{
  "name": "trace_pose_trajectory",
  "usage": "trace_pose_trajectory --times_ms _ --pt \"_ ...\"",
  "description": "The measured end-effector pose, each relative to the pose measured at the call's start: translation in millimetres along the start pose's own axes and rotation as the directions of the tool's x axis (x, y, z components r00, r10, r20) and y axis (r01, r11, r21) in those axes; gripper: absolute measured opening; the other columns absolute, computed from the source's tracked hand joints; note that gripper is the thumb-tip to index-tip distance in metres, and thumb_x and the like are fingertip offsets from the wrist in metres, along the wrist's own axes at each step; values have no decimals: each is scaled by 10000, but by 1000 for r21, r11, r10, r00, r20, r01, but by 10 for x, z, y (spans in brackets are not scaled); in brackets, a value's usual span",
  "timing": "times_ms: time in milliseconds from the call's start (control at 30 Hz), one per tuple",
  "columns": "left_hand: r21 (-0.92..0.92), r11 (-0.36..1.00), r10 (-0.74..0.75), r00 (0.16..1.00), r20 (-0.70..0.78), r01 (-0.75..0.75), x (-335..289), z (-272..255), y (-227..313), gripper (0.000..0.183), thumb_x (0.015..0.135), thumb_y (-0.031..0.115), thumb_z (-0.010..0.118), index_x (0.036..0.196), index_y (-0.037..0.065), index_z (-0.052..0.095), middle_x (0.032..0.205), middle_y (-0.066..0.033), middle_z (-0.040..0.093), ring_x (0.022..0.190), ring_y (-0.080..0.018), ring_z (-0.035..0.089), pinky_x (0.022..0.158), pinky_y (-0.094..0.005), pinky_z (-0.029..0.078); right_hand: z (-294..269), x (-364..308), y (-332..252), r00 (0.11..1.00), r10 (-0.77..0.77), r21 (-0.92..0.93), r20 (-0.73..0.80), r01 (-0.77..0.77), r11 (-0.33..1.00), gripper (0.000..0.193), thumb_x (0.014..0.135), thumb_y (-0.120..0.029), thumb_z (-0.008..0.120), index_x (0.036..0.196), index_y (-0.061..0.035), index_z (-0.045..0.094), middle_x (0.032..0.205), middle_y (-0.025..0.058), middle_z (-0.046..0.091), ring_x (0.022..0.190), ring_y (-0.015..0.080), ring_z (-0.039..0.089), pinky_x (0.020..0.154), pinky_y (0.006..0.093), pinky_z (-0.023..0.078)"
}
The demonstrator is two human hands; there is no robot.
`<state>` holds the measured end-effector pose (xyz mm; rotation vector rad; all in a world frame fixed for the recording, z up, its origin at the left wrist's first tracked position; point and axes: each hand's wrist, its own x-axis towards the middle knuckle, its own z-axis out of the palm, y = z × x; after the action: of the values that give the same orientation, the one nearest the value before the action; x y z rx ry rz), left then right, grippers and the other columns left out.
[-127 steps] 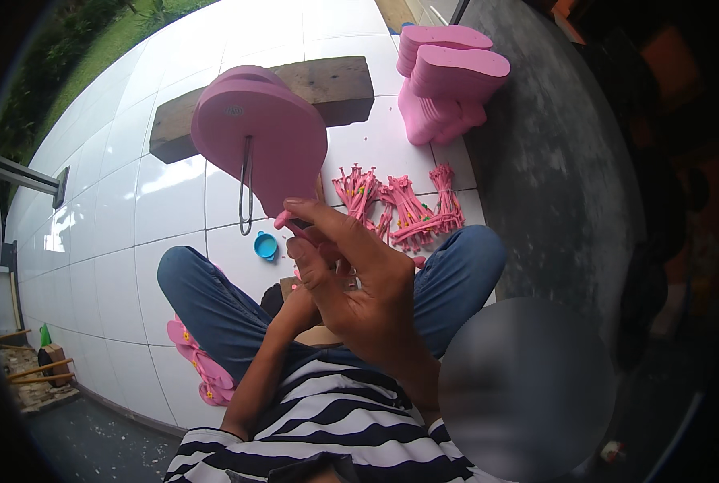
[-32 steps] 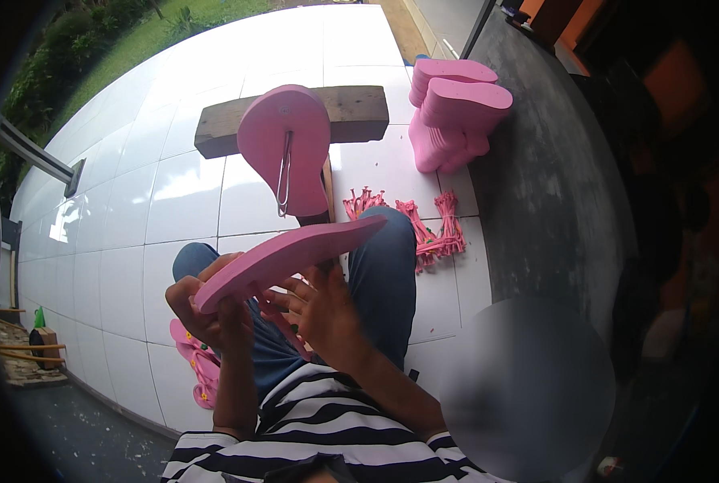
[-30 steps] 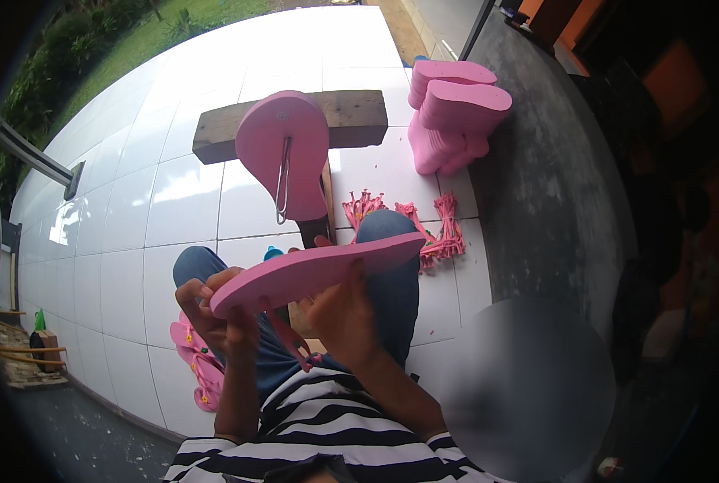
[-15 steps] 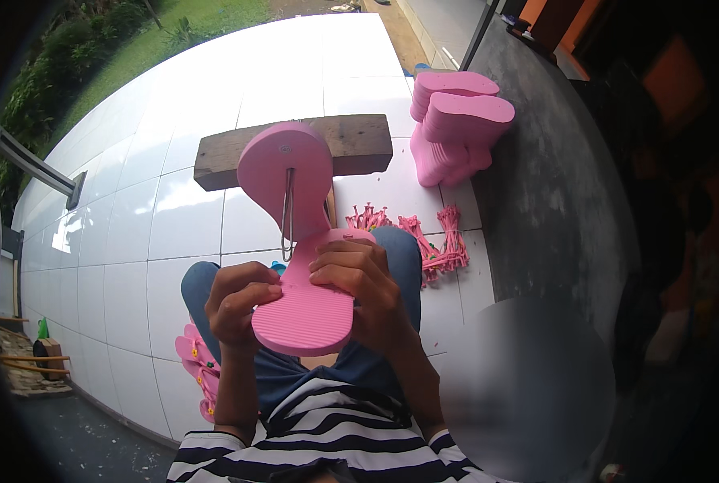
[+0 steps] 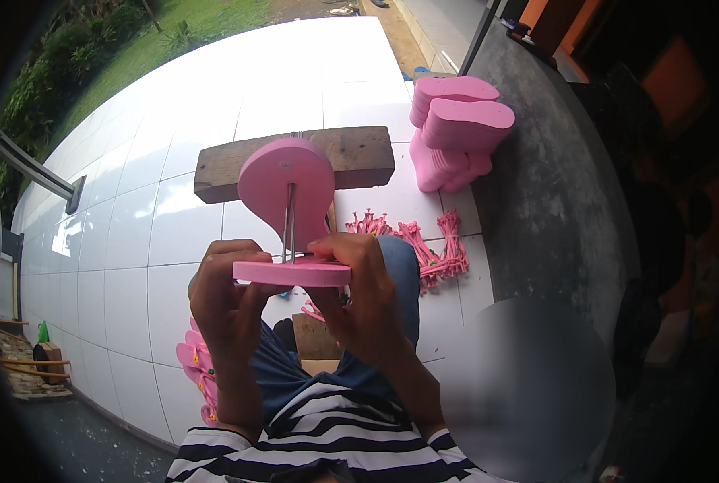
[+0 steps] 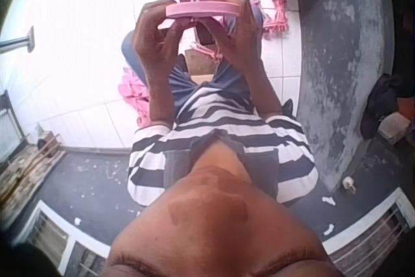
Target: The person assembles flip-flops by hand using a metal fixture. The person places a pink sole onto the metal rod, threads a pink strap through the sole using the fixture, and pulls the strap until it is secured. The person repeats this process for several individual flip-flops and places them onto stacks of finished soles.
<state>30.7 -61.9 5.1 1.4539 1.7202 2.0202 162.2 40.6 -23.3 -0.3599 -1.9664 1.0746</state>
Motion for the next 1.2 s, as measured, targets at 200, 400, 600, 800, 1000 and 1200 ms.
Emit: trace_pose_trajectory --times_ms 200,400,600,800,1000,1200 --pt "-68 980 -193 971 -144 185 386 200 -193 159 877 2 702 927 -15 552 822 -95 664 802 -152 705 646 -253 606 151 442 131 932 148 -204 -330 -224 953 889 782 -405 817 1409 -27 312 1248 170 358 1136 297 400 980 449 361" --pt "162 981 -70 968 -239 111 305 172 -457 187 840 22 747 874 19 563 748 -64 657 684 -89 645 630 -244 577 152 339 398 902 103 -176 -420 -193 965 927 752 -395 846 1350 5 262 1194 158 373 1081 258 408 945 415 363" --pt "349 921 -208 976 68 172 -680 173 -1055 211 908 131 653 1081 16 624 1001 -134 647 932 -234 613 800 -341 470 256 -541 815 786 518 157 -337 -496 854 682 829 -318 794 1246 -9 352 1122 118 475 993 209 536 829 356 468" --pt "48 790 -585 730 354 611 -1308 171 -1099 204 944 117 626 1106 -4 599 1090 -156 639 882 -195 667 747 -302 528 535 -1140 726 821 569 138 -40 -560 817 218 969 -177 624 1105 -7 607 941 91 628 788 160 649 703 292 512" --pt "-63 866 -431 805 408 496 -1497 162 -920 258 964 138 611 1177 11 537 962 -97 676 838 -167 677 780 -297 536 -11 -1170 555 832 490 -136 259 -471 872 262 981 -145 576 1203 -9 603 880 149 638 704 210 668 651 318 522" --pt "-101 613 -623 558 548 783 -1447 120 -724 260 997 146 575 1194 -24 583 857 -54 675 707 -98 638 676 -257 537 -154 -968 192 733 623 -122 272 -616 778 254 973 -117 587 1207 -29 635 785 77 643 642 111 591 615 267 485"
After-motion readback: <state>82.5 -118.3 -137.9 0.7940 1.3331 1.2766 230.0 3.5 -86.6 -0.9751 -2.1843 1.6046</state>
